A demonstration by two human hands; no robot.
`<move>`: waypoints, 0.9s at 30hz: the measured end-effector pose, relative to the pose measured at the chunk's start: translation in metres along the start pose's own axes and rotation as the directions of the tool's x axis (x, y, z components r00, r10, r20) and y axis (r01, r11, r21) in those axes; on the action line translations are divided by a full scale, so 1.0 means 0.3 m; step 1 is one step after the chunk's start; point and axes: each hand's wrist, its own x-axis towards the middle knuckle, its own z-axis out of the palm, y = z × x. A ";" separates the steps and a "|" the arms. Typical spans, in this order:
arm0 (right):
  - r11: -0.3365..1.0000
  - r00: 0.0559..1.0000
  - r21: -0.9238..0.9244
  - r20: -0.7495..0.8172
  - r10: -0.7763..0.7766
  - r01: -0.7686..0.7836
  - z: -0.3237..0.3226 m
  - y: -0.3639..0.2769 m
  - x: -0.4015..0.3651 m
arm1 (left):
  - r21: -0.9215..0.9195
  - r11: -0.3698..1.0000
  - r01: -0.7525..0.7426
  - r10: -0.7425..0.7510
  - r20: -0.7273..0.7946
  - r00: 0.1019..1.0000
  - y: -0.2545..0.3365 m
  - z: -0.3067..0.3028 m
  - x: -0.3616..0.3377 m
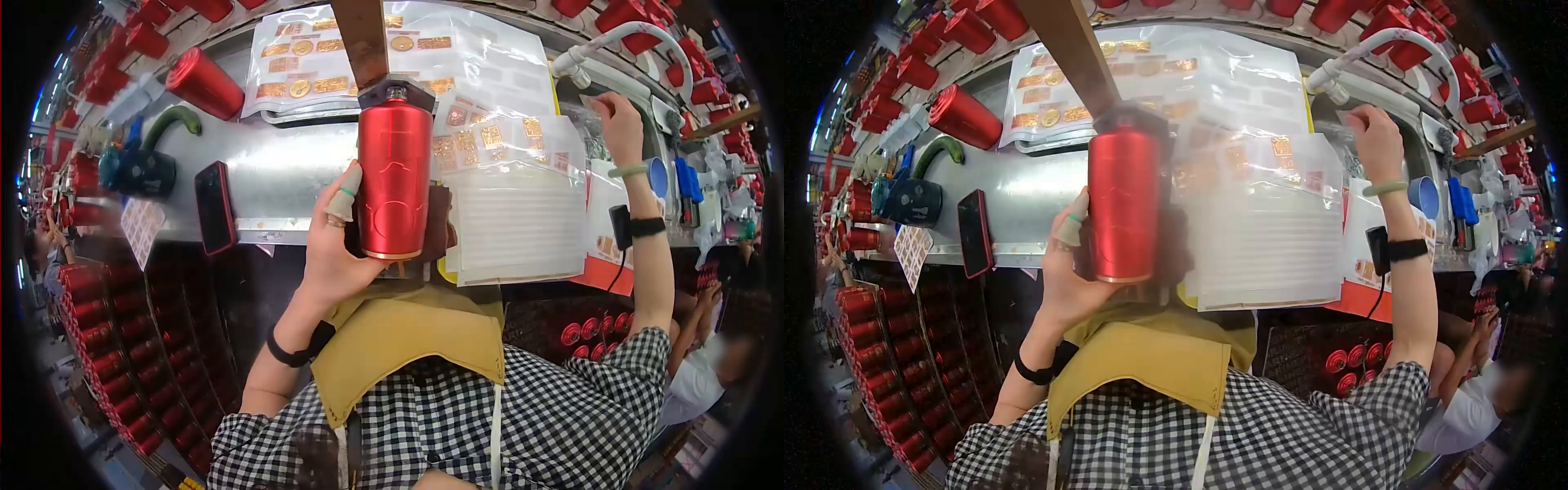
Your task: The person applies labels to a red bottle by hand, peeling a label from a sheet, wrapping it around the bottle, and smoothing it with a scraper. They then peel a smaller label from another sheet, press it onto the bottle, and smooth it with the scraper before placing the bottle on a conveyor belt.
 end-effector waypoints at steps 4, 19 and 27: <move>0.905 0.957 0.311 -0.081 -0.280 0.291 -0.135 -0.396 -0.077 | -0.117 0.989 0.090 -0.084 0.050 0.995 -0.008 0.019 -0.003; 0.758 0.844 0.605 0.254 -0.472 0.242 -0.100 -0.875 -0.155 | -0.576 0.682 0.450 -0.348 0.285 0.893 0.044 0.006 0.198; 0.690 0.921 0.720 0.319 -0.223 -0.082 -0.003 -0.917 -0.169 | -0.621 0.610 0.492 -0.363 0.333 0.870 0.003 0.009 0.193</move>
